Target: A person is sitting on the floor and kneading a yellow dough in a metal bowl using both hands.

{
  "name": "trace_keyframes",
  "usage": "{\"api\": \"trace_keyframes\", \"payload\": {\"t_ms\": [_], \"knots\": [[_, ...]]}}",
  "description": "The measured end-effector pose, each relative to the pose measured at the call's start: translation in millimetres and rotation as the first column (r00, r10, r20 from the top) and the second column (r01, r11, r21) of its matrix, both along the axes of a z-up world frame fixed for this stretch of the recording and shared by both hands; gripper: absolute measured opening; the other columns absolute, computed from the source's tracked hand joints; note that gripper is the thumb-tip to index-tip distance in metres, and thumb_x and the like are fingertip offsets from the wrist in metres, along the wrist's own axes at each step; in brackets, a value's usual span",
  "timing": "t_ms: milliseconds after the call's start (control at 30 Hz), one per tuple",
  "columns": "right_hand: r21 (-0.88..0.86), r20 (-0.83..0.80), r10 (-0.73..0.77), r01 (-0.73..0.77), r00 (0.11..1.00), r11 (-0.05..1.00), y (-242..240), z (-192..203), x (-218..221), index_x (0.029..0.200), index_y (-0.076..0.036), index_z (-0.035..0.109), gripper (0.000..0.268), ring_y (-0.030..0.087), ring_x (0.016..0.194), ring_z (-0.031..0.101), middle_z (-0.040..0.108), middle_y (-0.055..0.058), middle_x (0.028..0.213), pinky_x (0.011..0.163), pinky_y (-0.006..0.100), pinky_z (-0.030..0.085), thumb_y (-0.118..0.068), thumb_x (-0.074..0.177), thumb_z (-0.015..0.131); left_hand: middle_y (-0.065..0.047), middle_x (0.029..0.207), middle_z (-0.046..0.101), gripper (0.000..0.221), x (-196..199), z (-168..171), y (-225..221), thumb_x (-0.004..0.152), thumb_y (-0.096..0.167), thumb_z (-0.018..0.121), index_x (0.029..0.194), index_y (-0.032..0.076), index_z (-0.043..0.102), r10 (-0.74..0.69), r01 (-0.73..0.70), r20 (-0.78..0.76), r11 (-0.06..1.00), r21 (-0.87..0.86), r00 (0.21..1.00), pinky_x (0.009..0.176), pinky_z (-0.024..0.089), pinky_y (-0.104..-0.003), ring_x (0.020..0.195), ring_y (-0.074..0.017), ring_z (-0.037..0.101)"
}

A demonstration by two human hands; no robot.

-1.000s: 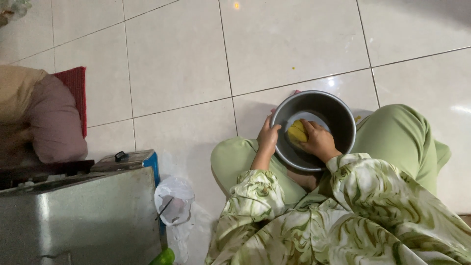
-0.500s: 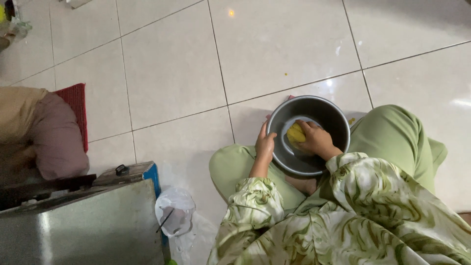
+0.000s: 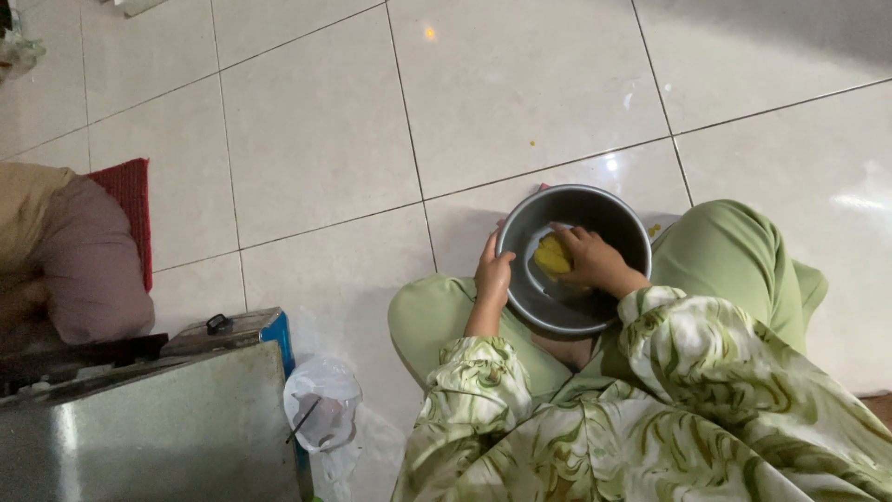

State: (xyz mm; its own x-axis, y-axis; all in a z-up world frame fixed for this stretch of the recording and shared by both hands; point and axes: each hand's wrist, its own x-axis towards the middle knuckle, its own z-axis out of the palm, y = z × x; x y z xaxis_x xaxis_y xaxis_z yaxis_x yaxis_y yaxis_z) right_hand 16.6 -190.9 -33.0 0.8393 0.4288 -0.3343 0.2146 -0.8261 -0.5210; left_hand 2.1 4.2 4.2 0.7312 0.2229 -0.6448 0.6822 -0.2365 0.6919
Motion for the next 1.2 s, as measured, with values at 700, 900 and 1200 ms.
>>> {"api": "trace_keyframes", "payload": {"t_ms": [700, 900, 1200], "knots": [[-0.332, 0.287, 0.143, -0.041, 0.947, 0.942, 3.3, -2.0, -19.1, 0.131, -0.025, 0.048, 0.068, 0.028, 0.118, 0.053, 0.052, 0.004, 0.127, 0.086, 0.042, 0.051, -0.034, 0.069, 0.074, -0.019, 0.134, 0.051, 0.051, -0.6, -3.7, 1.5, 0.088, 0.023, 0.053, 0.137, 0.034, 0.046, 0.04, -0.039, 0.027, 0.999, -0.024, 0.999, 0.1, 0.039, -0.046, 0.126, -0.0375, 0.047], [-0.209, 0.227, 0.089, -0.041, 0.97, 0.977, -0.6, 3.0, -25.5, 0.139, -0.016, 0.039, 0.086, 0.031, 0.109, 0.055, 0.053, 0.008, 0.116, 0.082, 0.047, 0.053, -0.043, 0.065, 0.073, -0.023, 0.128, 0.054, 0.046, -5.1, -1.6, 2.3, 0.09, 0.02, 0.053, 0.136, 0.028, 0.048, 0.031, -0.031, 0.056, 0.999, -0.015, 0.998, 0.1, 0.04, -0.049, 0.124, -0.0396, 0.048], [0.166, 0.261, -0.163, 0.122, 0.952, 0.979, -9.6, -69.7, -13.5, 0.13, -0.018, 0.039, 0.101, 0.044, 0.087, 0.062, 0.048, 0.021, 0.108, 0.073, 0.053, 0.054, -0.039, 0.041, 0.082, -0.019, 0.125, 0.057, 0.044, -6.4, -0.9, 1.6, 0.09, 0.021, 0.054, 0.133, 0.027, 0.05, 0.037, -0.035, 0.06, 0.999, -0.033, 0.998, 0.101, 0.041, -0.045, 0.122, -0.0356, 0.05]]}}
